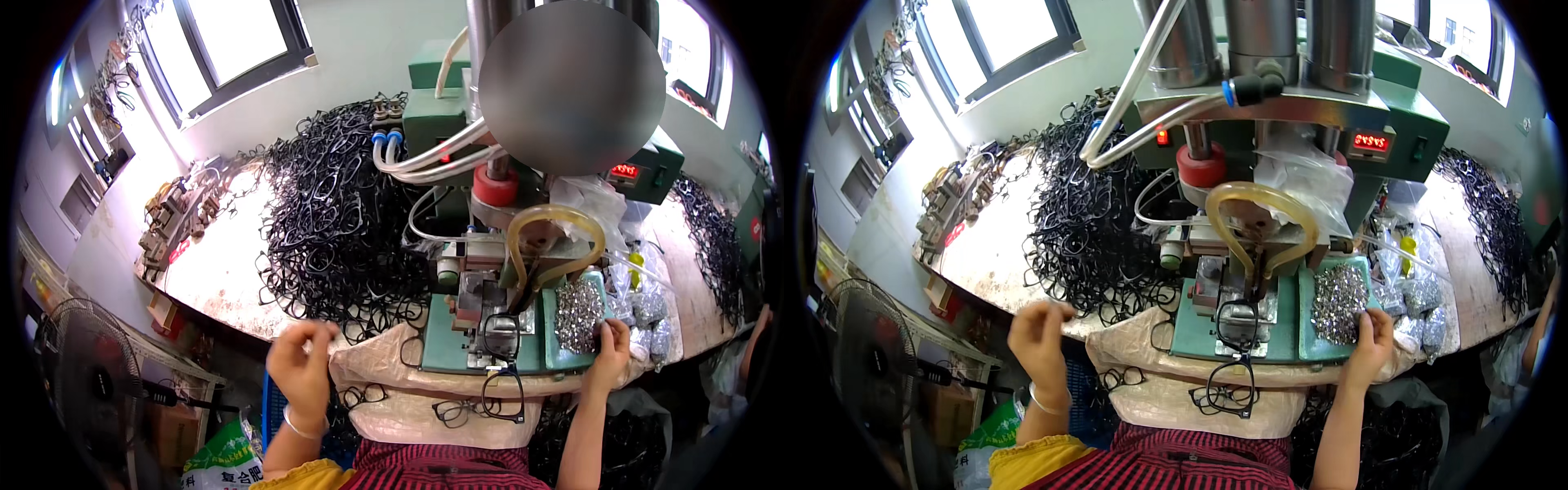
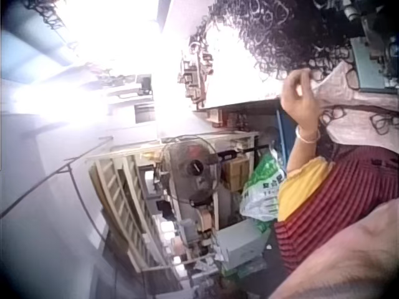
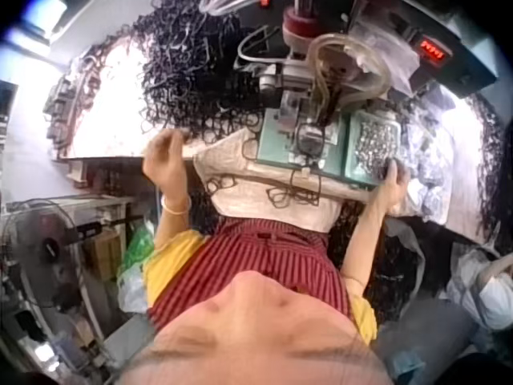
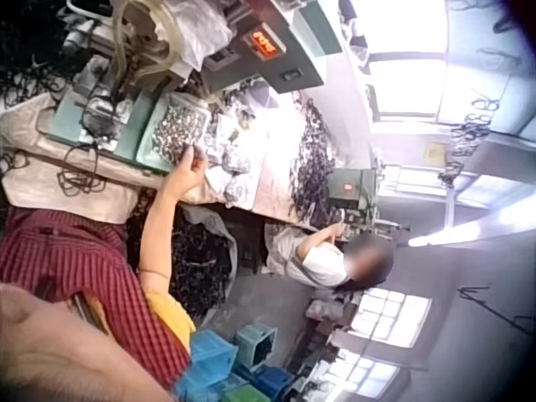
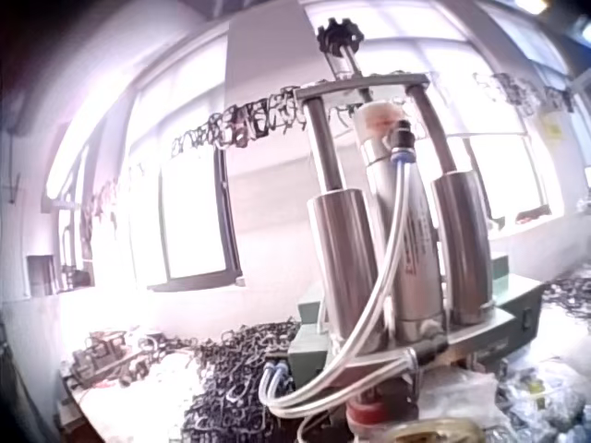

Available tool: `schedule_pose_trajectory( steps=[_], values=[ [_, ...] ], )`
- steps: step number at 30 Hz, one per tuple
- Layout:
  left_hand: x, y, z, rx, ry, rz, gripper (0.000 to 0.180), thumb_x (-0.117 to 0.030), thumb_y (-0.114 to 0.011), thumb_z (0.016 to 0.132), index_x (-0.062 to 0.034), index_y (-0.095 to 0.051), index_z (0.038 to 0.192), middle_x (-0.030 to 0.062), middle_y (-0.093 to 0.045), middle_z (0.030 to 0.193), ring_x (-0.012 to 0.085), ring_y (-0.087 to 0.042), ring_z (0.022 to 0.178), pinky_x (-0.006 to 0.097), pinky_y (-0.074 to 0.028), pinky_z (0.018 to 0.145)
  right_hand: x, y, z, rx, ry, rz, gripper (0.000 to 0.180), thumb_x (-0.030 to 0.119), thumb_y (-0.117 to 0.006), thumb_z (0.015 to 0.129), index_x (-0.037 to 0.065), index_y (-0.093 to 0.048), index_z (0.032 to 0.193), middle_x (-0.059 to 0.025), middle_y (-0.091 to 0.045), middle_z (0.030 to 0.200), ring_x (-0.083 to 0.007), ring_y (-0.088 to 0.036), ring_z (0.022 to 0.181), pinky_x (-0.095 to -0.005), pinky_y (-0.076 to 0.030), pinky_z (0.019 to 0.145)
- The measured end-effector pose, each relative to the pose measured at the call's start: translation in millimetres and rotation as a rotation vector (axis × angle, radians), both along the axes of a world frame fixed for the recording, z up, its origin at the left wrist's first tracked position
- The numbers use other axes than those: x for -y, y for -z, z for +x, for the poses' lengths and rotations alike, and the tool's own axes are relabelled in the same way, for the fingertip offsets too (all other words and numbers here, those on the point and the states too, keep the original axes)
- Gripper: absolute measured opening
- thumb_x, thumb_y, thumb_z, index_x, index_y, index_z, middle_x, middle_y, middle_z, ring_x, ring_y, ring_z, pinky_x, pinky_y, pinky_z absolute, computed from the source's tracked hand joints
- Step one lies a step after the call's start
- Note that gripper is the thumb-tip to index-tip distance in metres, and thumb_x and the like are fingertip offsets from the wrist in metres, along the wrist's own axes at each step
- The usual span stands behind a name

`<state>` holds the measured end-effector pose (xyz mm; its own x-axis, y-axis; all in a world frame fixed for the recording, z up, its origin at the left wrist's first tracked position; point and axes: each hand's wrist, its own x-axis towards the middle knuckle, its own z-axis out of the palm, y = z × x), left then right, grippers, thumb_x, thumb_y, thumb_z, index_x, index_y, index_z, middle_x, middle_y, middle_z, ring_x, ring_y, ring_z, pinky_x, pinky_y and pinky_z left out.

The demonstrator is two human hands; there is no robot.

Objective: The person assembles eyeglasses by hand at a workstation. They pick up black frames, place them into a machine, and add small metal components from a tray, then remove the assembled glasses and place them on the table.

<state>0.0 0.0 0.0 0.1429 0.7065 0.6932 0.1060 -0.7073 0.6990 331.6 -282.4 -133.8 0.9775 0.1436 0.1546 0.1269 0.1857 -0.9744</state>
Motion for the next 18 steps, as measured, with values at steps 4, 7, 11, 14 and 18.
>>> schedule_pose_trajectory(
  steps=[4,7,11,14,18],
  values=[
    [-77.6,-51.6,63.4,-0.283,-0.190,0.679,0.012,0.000,-0.078,0.076,-0.0044,-0.072,0.085,0.0059,-0.070,0.087,0.0260,-0.062,0.083,0.036,-0.046,0.079,-99.0,-4.0,23.8,0.141,0.050,0.093,0.013,0.006,-0.068,0.093,0.001,-0.070,0.104,-0.0025,-0.069,0.098,-0.0103,-0.061,0.090,-0.0237,-0.048,0.084],
    [-119.4,14.7,75.0,-0.778,-0.390,0.518,0.012,-0.011,-0.079,0.073,-0.0109,-0.075,0.084,0.0079,-0.061,0.120,0.0337,-0.050,0.118,0.046,-0.039,0.102,-79.5,-16.8,3.5,0.135,-0.055,0.020,0.014,0.004,-0.069,0.091,0.000,-0.071,0.104,-0.0011,-0.070,0.096,-0.0100,-0.062,0.089,-0.0232,-0.048,0.085],
    [-134.9,37.5,86.6,-0.529,-0.322,0.577,0.016,-0.008,-0.073,0.080,-0.0097,-0.078,0.095,0.0104,-0.067,0.128,0.0356,-0.060,0.108,0.044,-0.043,0.102,-53.4,-35.1,-18.8,0.167,-0.035,-0.249,0.016,0.004,-0.070,0.091,-0.001,-0.071,0.106,-0.0019,-0.070,0.096,-0.0097,-0.062,0.089,-0.0241,-0.049,0.082],
    [-80.8,22.3,93.0,-0.300,-0.082,0.388,0.024,0.000,-0.067,0.086,-0.0091,-0.076,0.107,0.0119,-0.072,0.118,0.0298,-0.064,0.089,0.040,-0.048,0.095,-0.2,-17.5,-26.3,0.398,0.169,-0.484,0.014,0.000,-0.069,0.088,-0.001,-0.072,0.101,-0.0066,-0.071,0.097,-0.0160,-0.065,0.092,-0.0291,-0.050,0.085],
    [-62.8,50.1,78.2,-0.284,0.074,0.364,0.027,0.002,-0.059,0.090,-0.0042,-0.073,0.112,0.0104,-0.073,0.096,0.0261,-0.064,0.073,0.046,-0.047,0.105,46.2,-9.8,-38.7,0.334,0.262,-0.488,0.014,-0.004,-0.067,0.087,-0.002,-0.070,0.100,-0.0086,-0.069,0.097,-0.0199,-0.065,0.092,-0.0322,-0.049,0.087]
  ],
)
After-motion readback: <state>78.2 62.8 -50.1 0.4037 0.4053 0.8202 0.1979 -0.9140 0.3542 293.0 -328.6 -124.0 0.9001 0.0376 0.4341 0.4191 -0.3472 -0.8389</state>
